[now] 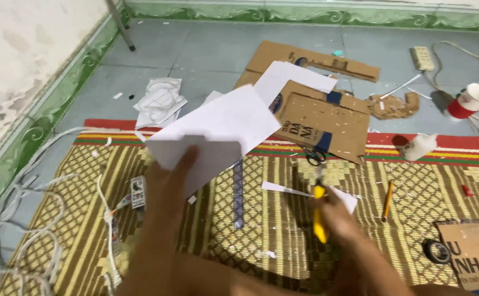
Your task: Cutting out paper and cardboard templates using a utility knife and marking them with a pencil for a DIY project.
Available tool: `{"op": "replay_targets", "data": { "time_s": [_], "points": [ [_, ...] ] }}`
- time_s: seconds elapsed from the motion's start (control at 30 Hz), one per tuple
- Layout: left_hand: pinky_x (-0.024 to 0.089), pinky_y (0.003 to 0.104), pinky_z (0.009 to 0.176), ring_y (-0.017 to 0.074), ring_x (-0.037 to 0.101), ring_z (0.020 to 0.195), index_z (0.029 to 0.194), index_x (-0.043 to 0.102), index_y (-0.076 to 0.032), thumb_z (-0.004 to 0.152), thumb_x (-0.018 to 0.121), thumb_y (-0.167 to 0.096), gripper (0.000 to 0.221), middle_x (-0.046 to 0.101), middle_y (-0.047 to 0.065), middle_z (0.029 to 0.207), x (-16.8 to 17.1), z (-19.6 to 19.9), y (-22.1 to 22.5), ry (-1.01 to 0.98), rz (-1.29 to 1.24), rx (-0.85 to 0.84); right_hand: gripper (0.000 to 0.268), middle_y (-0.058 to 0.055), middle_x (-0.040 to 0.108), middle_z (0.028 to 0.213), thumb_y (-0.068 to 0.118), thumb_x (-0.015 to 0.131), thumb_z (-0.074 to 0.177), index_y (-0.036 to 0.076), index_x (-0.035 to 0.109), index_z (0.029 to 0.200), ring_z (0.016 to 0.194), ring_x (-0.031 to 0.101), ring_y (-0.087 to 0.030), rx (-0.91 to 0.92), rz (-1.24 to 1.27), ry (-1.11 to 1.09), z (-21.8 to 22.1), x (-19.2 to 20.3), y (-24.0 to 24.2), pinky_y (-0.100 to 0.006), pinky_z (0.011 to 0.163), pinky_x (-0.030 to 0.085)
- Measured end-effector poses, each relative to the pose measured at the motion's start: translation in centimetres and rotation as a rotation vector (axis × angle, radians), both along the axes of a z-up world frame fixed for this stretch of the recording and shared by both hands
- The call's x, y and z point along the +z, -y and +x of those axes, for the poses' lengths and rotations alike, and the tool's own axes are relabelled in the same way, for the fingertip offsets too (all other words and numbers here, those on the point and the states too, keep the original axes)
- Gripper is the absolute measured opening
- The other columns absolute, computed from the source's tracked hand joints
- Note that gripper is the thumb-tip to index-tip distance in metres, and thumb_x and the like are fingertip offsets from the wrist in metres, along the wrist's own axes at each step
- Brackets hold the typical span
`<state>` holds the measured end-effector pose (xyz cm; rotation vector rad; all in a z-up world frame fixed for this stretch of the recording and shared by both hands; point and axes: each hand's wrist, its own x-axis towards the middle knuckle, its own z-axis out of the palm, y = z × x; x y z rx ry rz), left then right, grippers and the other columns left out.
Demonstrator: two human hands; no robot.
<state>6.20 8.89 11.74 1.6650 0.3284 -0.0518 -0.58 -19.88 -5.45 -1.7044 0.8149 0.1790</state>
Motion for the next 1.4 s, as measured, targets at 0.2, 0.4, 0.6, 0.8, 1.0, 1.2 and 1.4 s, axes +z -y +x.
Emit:
{"op": "replay_targets", "data": {
  "time_s": [0.2,0.4,0.6,0.8,1.0,1.2,1.4],
  "points": [
    [0.044,0.031,0.074,0.0209,0.057,0.084,0.112,0.058,0.006,0.074,0.061,-0.016,0.044,0.063,0.014,0.1,-1.6,0.6,0.4,-0.012,-0.194,0.005,0.076,-0.011,0.066,0.088,-0.001,0.06,0.068,0.021,0.04,0.138,0.069,0.063,-0.022,0.247,-0.227,0.028,0.0,-3.2,-1.8,-0.03,0.059,0.053],
    [0.041,0.022,0.049,0.0159,0.055,0.074,0.119,0.051,-0.003,0.078,0.061,-0.023,0.046,0.059,0.01,0.098,-5.9,1.4,0.2,-0.061,-0.615,0.084,0.062,-0.006,0.068,0.1,0.017,0.073,0.068,0.02,0.051,0.126,0.082,0.066,-0.022,0.383,-0.406,-0.048,-1.1,-3.5,-2.7,-0.032,0.075,0.053],
    [0.043,0.026,0.06,0.021,0.059,0.083,0.112,0.054,0.0,0.08,0.062,-0.023,0.04,0.061,0.012,0.1,-5.4,1.8,0.2,-0.177,-0.475,0.195,0.041,-0.006,0.07,0.091,0.025,0.073,0.069,0.014,0.064,0.108,0.075,0.066,-0.021,0.306,-0.474,-0.061,-1.0,-1.2,-3.5,-0.032,0.072,0.052],
    [0.042,0.018,0.055,0.0095,0.054,0.072,0.119,0.05,-0.007,0.078,0.061,-0.029,0.048,0.057,0.004,0.097,-4.4,1.5,-1.6,0.049,-0.698,0.193,0.032,-0.015,0.068,0.087,0.032,0.051,0.081,0.009,0.064,0.1,0.075,0.062,-0.037,0.25,-0.694,-0.023,-0.4,-3.5,-1.7,-0.046,0.07,0.049],
    [0.041,0.019,0.058,0.0095,0.051,0.077,0.123,0.044,-0.005,0.083,0.056,-0.029,0.049,0.054,0.006,0.099,-3.1,0.7,-2.3,0.104,-0.62,0.248,0.042,-0.012,0.066,0.094,0.024,0.051,0.087,0.012,0.049,0.127,0.06,0.06,-0.02,0.085,-0.272,-0.073,1.1,-1.3,-1.9,-0.033,0.054,0.048],
    [0.042,0.018,0.056,0.0088,0.053,0.073,0.119,0.049,-0.004,0.081,0.06,-0.032,0.048,0.057,0.004,0.095,-3.5,0.9,-1.9,0.05,-0.595,0.253,0.035,-0.015,0.063,0.092,0.013,0.053,0.088,-0.005,0.051,0.119,0.065,0.054,-0.016,-0.294,0.589,0.282,1.2,0.6,-1.9,-0.023,0.046,0.04],
    [0.045,0.023,0.069,0.0156,0.055,0.093,0.124,0.046,-0.001,0.079,0.056,-0.032,0.055,0.055,0.009,0.109,-2.7,0.7,-0.6,-0.01,-0.529,0.271,0.041,-0.011,0.066,0.106,0.014,0.048,0.089,0.001,0.05,0.128,0.045,0.034,-0.007,-0.214,0.525,0.303,-0.2,5.2,-2.6,-0.017,0.037,0.028]
  ]
}}
